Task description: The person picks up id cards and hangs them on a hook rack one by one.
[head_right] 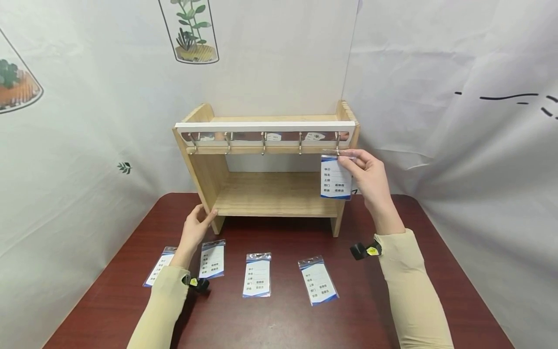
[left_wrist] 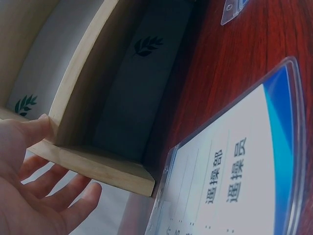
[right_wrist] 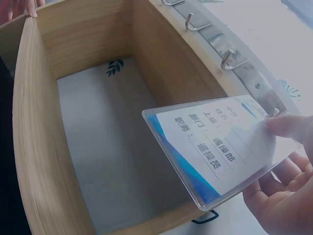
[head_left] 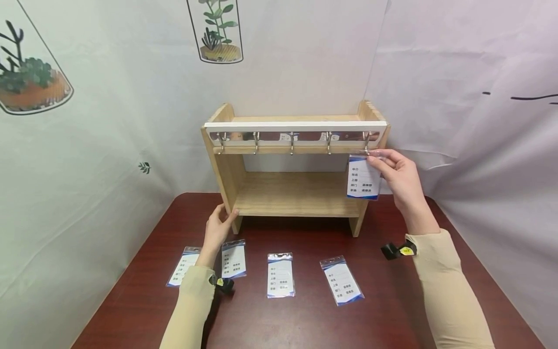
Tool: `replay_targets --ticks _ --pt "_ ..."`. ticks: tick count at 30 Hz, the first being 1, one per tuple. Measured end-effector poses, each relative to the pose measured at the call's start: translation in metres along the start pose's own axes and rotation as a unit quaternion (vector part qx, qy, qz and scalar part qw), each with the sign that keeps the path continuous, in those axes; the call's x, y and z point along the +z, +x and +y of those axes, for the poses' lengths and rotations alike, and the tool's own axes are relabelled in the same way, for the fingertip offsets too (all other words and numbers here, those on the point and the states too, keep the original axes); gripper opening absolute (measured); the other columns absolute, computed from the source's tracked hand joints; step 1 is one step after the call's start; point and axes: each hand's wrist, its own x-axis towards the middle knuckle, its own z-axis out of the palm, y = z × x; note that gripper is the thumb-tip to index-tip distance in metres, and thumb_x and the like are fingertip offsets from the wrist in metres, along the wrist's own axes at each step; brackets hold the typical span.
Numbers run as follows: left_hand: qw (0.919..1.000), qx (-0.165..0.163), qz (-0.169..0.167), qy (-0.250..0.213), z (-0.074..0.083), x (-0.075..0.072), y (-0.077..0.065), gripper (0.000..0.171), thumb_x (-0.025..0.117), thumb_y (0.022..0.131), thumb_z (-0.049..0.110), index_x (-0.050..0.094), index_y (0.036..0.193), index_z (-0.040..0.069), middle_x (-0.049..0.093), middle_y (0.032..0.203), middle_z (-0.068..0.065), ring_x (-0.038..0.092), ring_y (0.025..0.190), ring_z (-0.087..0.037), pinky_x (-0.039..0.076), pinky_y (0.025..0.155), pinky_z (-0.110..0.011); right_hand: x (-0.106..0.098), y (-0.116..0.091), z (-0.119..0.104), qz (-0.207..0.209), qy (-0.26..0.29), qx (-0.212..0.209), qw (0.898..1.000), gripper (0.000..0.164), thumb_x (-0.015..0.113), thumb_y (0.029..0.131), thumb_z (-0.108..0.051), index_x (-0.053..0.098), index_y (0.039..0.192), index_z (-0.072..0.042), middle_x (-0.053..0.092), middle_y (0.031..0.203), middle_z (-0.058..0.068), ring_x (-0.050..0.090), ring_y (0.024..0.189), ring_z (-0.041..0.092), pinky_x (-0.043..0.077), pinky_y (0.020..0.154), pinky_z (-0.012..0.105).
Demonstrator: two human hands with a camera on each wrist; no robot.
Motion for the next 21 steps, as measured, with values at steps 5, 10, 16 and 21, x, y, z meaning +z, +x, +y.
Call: replay_targets --ticks 5,10,16,21 --pt "1.0 0.003 -0.001 0.001 0.001 0.0 -0.001 0.058 0.069 0.096 0.04 0.054 0.139 0.005 0.063 0.129 -0.023 0.06 0.119 -0.035 0.052 0.096 -0.05 -0.004 -0.002 0.0 0.004 0.007 -0.006 1.0 0.015 0.077 0.091 -0.021 0.076 0.106 -0.016 0.075 0.09 -0.01 0.059 0.082 0.006 0.043 0.069 0.02" --pt "1.0 0.005 0.0 0.001 0.001 -0.001 -0.001 0.058 0.07 0.096 0.04 0.054 0.139 0.005 0.063 0.13 -0.023 0.06 0.119 -0.036 0.051 0.097 -0.051 -0.008 -0.003 0.0 0.007 0.031 -0.016 0.999 0.011 0.074 0.093 -0.012 0.076 0.102 -0.015 0.075 0.09 -0.011 0.062 0.08 0.005 0.048 0.069 0.018" --pt "1.0 0.007 0.0 -0.001 0.002 -0.001 -0.001 0.056 0.07 0.096 0.037 0.054 0.139 0.004 0.064 0.126 -0.024 0.061 0.116 -0.035 0.051 0.095 -0.05 -0.013 -0.004 0.002 0.006 0.064 -0.021 0.998 0.01 0.075 0.091 -0.006 0.075 0.099 -0.013 0.075 0.091 -0.009 0.063 0.078 0.006 0.051 0.067 0.016" --pt "1.0 0.005 0.001 0.004 0.003 -0.001 -0.001 0.056 0.07 0.096 0.038 0.054 0.139 0.004 0.064 0.126 -0.023 0.061 0.115 -0.034 0.052 0.095 -0.05 -0.016 -0.005 0.003 0.009 0.074 -0.021 0.997 0.011 0.073 0.091 -0.003 0.074 0.098 -0.012 0.073 0.087 -0.008 0.064 0.076 0.007 0.053 0.066 0.016"
